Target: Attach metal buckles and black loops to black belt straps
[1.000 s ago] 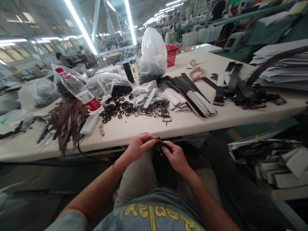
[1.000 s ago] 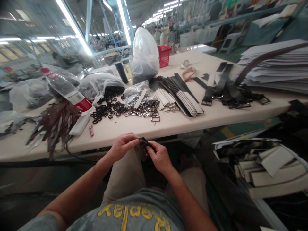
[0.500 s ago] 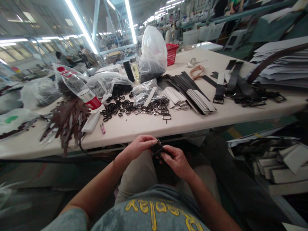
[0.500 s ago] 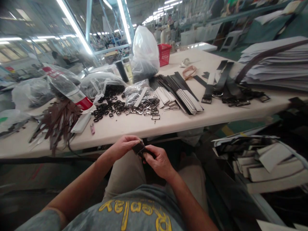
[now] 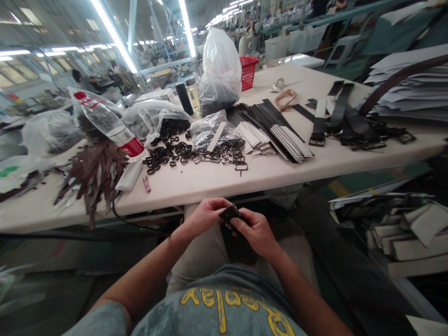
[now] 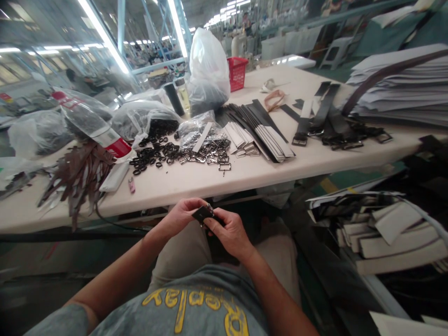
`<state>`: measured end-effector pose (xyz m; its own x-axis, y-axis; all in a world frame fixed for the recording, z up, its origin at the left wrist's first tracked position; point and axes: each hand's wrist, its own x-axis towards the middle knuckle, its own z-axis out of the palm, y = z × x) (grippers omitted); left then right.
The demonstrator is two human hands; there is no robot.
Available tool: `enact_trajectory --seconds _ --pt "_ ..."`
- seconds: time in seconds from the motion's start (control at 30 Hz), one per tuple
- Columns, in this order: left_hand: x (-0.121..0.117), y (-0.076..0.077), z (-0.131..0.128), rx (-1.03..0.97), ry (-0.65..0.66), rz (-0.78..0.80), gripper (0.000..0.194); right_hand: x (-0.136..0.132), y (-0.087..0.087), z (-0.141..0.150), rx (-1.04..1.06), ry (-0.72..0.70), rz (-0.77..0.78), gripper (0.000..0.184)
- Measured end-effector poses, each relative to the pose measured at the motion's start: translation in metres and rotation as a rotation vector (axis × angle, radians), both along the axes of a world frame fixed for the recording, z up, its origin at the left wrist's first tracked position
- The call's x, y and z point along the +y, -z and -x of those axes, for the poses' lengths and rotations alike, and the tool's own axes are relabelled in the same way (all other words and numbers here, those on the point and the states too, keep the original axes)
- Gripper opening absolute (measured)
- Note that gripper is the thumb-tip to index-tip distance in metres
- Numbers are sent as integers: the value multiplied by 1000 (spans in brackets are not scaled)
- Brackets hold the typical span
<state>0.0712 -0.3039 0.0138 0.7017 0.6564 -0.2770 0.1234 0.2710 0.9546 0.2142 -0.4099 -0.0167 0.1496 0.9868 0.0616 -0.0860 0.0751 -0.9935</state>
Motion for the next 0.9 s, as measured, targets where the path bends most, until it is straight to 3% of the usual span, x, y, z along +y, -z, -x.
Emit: enact_trajectory --seconds 0.23,0.37,0.6,0.73,0.9 --pt "-17 14 3 -253 -118 70 38 -2 -1 -2 -64 81 8 28" --pt "-23 15 3 -183 -120 -3 25 -1 1 -1 -129 76 -9 26" --pt "-10 14 6 -158 -292 -74 21 -1 3 -7 -142 -53 75 17" --pt "-3 13 8 -182 -376 0 28 -2 6 -7 -235 -19 54 16" --pt "-8 17 4 -213 -338 99 31 -1 9 5 -226 53 25 16"
